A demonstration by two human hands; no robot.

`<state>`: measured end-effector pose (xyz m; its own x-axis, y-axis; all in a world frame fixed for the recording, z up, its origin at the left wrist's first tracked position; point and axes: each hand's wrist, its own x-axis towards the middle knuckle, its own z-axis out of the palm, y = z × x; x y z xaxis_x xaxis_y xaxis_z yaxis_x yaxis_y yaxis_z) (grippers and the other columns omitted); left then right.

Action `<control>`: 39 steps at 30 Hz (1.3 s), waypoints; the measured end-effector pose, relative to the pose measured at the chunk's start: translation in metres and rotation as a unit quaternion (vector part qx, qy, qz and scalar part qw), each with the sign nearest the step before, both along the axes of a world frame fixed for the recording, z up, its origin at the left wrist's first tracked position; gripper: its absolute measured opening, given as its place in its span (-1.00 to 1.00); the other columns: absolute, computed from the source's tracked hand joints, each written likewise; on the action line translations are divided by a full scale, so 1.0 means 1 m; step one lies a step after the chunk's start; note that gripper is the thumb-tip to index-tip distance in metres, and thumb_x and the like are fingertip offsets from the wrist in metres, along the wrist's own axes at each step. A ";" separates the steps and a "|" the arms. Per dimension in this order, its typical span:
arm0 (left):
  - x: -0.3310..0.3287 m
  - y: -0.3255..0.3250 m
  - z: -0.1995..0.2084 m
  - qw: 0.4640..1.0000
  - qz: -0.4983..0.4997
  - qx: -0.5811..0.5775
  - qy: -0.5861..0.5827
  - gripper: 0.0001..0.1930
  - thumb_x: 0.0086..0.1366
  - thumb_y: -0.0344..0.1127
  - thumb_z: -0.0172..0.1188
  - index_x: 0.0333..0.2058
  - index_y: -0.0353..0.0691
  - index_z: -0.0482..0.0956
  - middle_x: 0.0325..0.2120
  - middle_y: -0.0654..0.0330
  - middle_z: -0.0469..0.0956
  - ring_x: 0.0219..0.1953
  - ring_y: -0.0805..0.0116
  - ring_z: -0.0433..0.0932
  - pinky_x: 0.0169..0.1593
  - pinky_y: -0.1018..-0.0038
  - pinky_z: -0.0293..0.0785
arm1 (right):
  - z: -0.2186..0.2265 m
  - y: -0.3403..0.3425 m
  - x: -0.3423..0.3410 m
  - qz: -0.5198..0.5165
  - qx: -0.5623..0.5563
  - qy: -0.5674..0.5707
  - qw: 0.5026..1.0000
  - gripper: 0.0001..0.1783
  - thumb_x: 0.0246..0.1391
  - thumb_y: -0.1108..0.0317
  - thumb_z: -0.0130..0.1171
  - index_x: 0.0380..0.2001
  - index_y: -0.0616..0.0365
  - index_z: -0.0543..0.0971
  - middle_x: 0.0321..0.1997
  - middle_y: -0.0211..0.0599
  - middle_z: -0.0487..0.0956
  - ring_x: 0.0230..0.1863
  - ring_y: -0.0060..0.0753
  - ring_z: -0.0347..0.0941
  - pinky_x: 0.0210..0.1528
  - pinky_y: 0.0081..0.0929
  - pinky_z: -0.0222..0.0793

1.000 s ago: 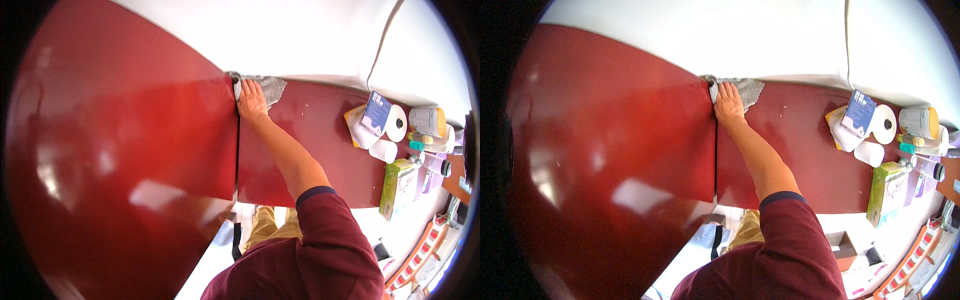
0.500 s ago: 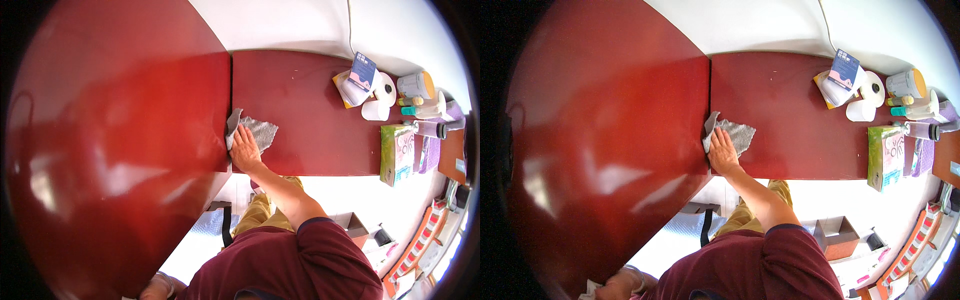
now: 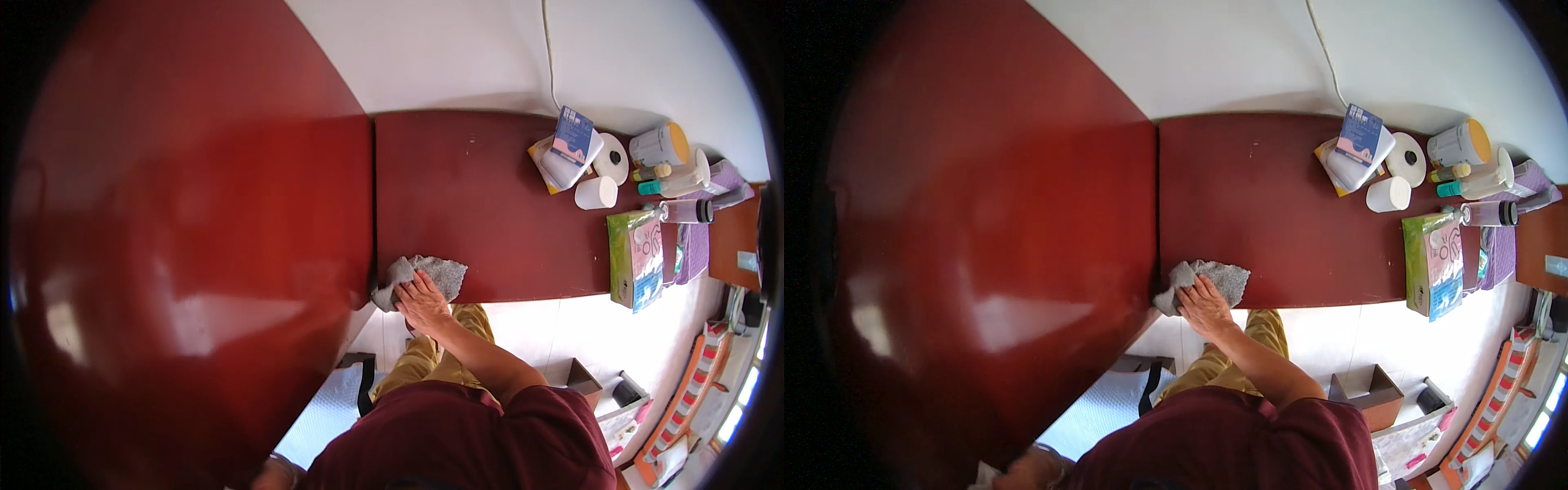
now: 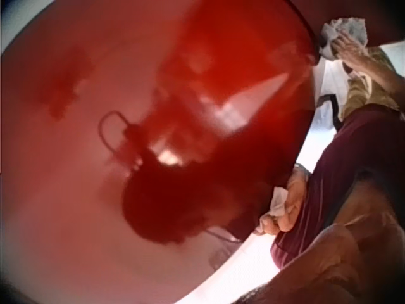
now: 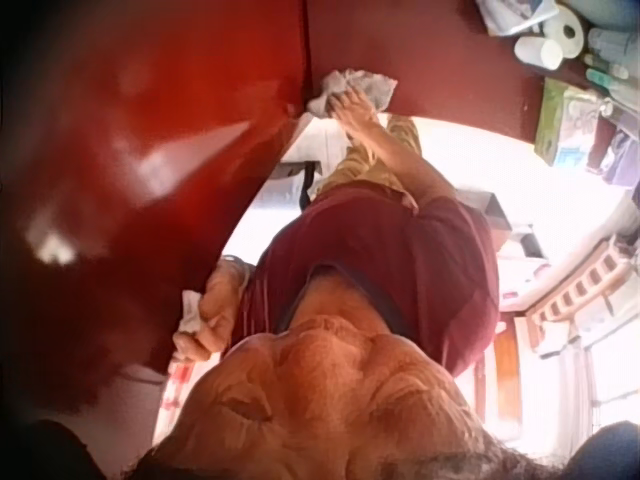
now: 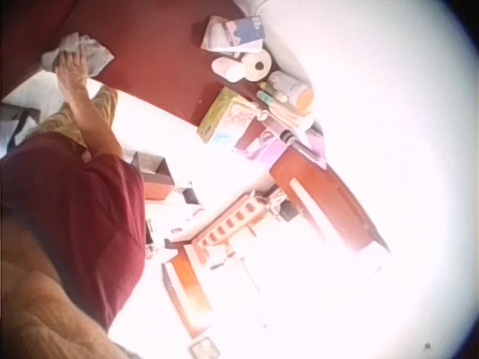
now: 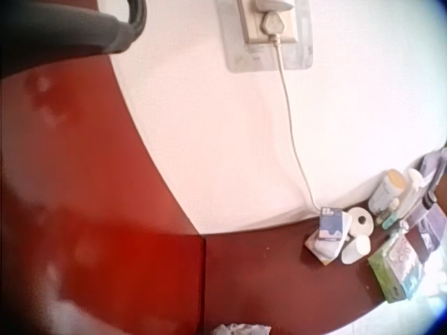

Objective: The person wipes a maroon countertop with a grey cloth, moving items like a box and a roll of paper to clean underneath them. They then wipe a white circular device and its cord on the counter.

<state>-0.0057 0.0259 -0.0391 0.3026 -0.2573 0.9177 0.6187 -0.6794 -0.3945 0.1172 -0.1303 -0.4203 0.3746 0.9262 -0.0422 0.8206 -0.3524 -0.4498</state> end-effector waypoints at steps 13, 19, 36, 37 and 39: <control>0.038 0.017 -0.019 1.000 -0.006 -0.020 -0.001 -0.93 0.38 -0.40 0.00 -0.33 -0.16 0.37 -0.19 0.13 0.34 -0.13 0.23 0.26 0.15 0.19 0.09 | 0.001 0.166 0.198 -0.040 -0.091 -0.078 0.992 -0.36 0.23 0.10 -0.14 0.25 0.31 0.32 0.42 -0.09 0.20 0.51 -0.13 -0.13 0.52 -0.21 -0.36; 0.048 0.020 -0.026 1.000 -0.006 -0.025 0.001 -0.93 0.38 -0.40 0.00 -0.33 -0.16 0.37 -0.20 0.13 0.34 -0.13 0.24 0.26 0.15 0.19 0.09 | -0.014 0.191 0.255 -0.022 0.005 -0.084 0.996 -0.39 0.25 0.12 -0.17 0.29 0.21 0.27 0.43 -0.18 0.17 0.51 -0.20 -0.12 0.51 -0.23 -0.27; 0.051 0.012 -0.025 0.999 -0.014 -0.031 -0.002 -0.93 0.38 -0.40 0.00 -0.34 -0.15 0.37 -0.21 0.14 0.34 -0.14 0.24 0.26 0.15 0.19 0.09 | -0.032 0.045 0.331 -0.454 -0.026 -0.109 0.884 -0.36 0.25 0.15 -0.16 0.28 0.37 0.24 0.48 -0.05 0.07 0.51 -0.03 -0.16 0.50 -0.11 -0.29; 0.051 0.012 -0.025 0.999 -0.013 -0.032 -0.004 -0.93 0.38 -0.40 0.00 -0.34 -0.15 0.37 -0.21 0.14 0.35 -0.14 0.24 0.26 0.15 0.19 0.09 | -0.035 0.046 0.336 -0.495 -0.024 -0.120 0.860 -0.36 0.25 0.15 -0.16 0.26 0.41 0.26 0.46 0.00 0.09 0.51 0.00 -0.16 0.50 -0.10 -0.29; 0.054 0.012 -0.028 0.999 -0.012 -0.032 -0.005 -0.93 0.38 -0.40 0.00 -0.34 -0.15 0.37 -0.21 0.14 0.35 -0.14 0.24 0.26 0.15 0.19 0.10 | -0.038 0.052 0.347 -0.544 -0.029 -0.129 0.829 -0.37 0.24 0.16 -0.18 0.21 0.47 0.29 0.43 0.11 0.12 0.50 0.06 -0.15 0.50 -0.08 -0.29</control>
